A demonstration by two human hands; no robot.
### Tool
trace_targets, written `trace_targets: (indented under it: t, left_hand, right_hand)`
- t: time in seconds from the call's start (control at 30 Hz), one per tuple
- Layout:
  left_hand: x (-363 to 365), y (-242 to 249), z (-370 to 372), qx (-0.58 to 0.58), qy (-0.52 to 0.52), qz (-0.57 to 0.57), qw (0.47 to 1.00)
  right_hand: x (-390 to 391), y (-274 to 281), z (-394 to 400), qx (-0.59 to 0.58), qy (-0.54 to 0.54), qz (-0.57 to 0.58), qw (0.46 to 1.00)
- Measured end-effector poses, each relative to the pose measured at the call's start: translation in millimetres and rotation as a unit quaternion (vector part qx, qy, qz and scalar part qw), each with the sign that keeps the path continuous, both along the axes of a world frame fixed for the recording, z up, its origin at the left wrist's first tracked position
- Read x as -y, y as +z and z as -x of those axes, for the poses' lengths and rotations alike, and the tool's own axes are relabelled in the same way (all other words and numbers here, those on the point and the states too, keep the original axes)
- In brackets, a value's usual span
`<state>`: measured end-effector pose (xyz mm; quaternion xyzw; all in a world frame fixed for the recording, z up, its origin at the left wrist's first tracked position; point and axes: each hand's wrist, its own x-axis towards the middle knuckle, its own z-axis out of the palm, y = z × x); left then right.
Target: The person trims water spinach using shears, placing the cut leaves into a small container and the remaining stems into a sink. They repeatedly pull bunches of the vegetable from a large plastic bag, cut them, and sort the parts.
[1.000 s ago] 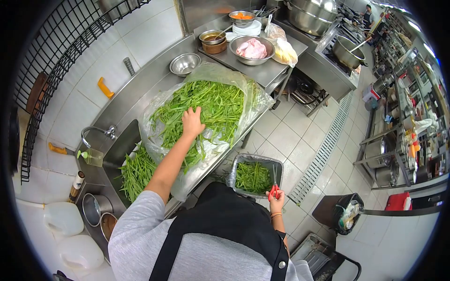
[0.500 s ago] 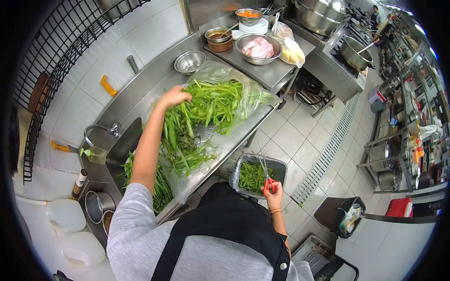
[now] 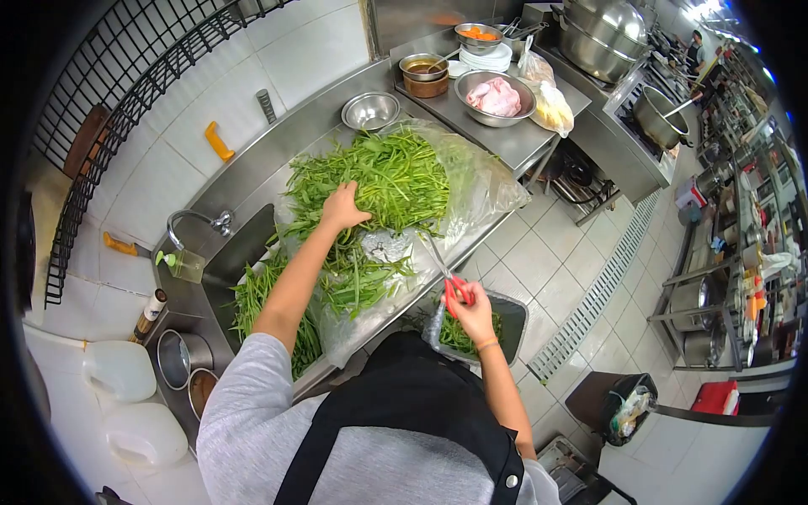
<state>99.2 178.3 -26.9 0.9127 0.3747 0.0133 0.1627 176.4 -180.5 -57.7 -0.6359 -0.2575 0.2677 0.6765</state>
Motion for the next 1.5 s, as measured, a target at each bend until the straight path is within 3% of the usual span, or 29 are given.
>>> trace_targets:
  t: [0.03,0.1,0.13,0.2,0.33,0.5,0.6,0.63,0.67,0.73,0.8,0.87,0.93,0.97,1.07,1.13,1.2,1.23,1.33,1.37,1.5]
  left_hand:
    - [10,7,1,0.030,0.006,0.003,1.000]
    - [36,22,10,0.098,0.012,-0.024,0.995]
    - [50,30,14,0.166,0.016,-0.053,0.985]
    - [82,40,22,0.173,0.024,-0.104,0.979]
    - [127,17,42,0.032,-0.037,-0.076,0.996]
    - [137,2,45,0.078,-0.053,-0.103,0.990]
    - [142,0,43,0.098,-0.078,-0.108,0.986]
    - [145,-5,43,0.077,-0.113,-0.101,0.985]
    - [148,-11,42,0.054,-0.147,-0.094,0.983]
    - [160,-27,43,0.022,-0.186,-0.122,0.975]
    - [172,-34,48,0.102,-0.232,-0.029,0.967]
    - [172,-54,36,0.100,-0.207,-0.041,0.972]
    - [167,-75,17,0.100,-0.125,-0.132,0.978]
    - [167,-78,8,0.150,-0.100,-0.099,0.979]
    - [163,-84,-17,0.150,-0.072,-0.101,0.981]
    - [162,-60,-18,0.094,-0.067,-0.127,0.985]
    - [162,2,0,0.012,-0.101,0.009,0.995]
    - [162,12,6,0.072,-0.090,-0.032,0.993]
    - [144,42,9,0.167,-0.044,0.000,0.985]
    - [141,50,5,0.211,0.012,-0.056,0.976]
    - [97,24,-28,0.232,0.112,-0.034,0.966]
  right_hand:
    - [-9,1,-8,0.000,0.002,0.002,1.000]
    - [-26,0,-24,0.000,-0.030,0.138,0.990]
    - [-31,-6,-30,-0.020,-0.071,0.143,0.987]
    - [-32,-12,-38,-0.065,-0.120,0.153,0.979]
    - [-26,-5,-30,-0.092,-0.114,0.179,0.973]
    - [-27,-12,-5,-0.055,-0.120,0.151,0.980]
    - [-38,8,24,-0.028,-0.066,0.051,0.996]
    - [-37,-4,25,0.044,-0.062,0.099,0.992]
    - [-38,-20,21,0.044,-0.063,0.099,0.992]
    - [-34,-42,12,-0.007,-0.007,0.282,0.959]
    - [-26,-45,12,-0.058,-0.019,0.316,0.947]
    - [-22,-38,12,-0.081,-0.033,0.291,0.953]
    - [-24,-22,15,-0.098,-0.028,0.283,0.954]
    - [-25,-19,15,-0.089,-0.033,0.266,0.959]
    - [-23,-21,9,-0.086,-0.038,0.259,0.961]
    - [-21,-14,11,-0.084,-0.048,0.230,0.968]
    - [-15,-11,14,-0.085,-0.054,0.217,0.971]
    - [-11,-13,14,-0.092,-0.055,0.188,0.976]
    - [-6,-18,20,-0.095,-0.061,0.167,0.979]
    - [-5,-16,24,-0.096,-0.055,0.159,0.981]
    - [-10,-9,36,-0.102,-0.019,0.169,0.980]
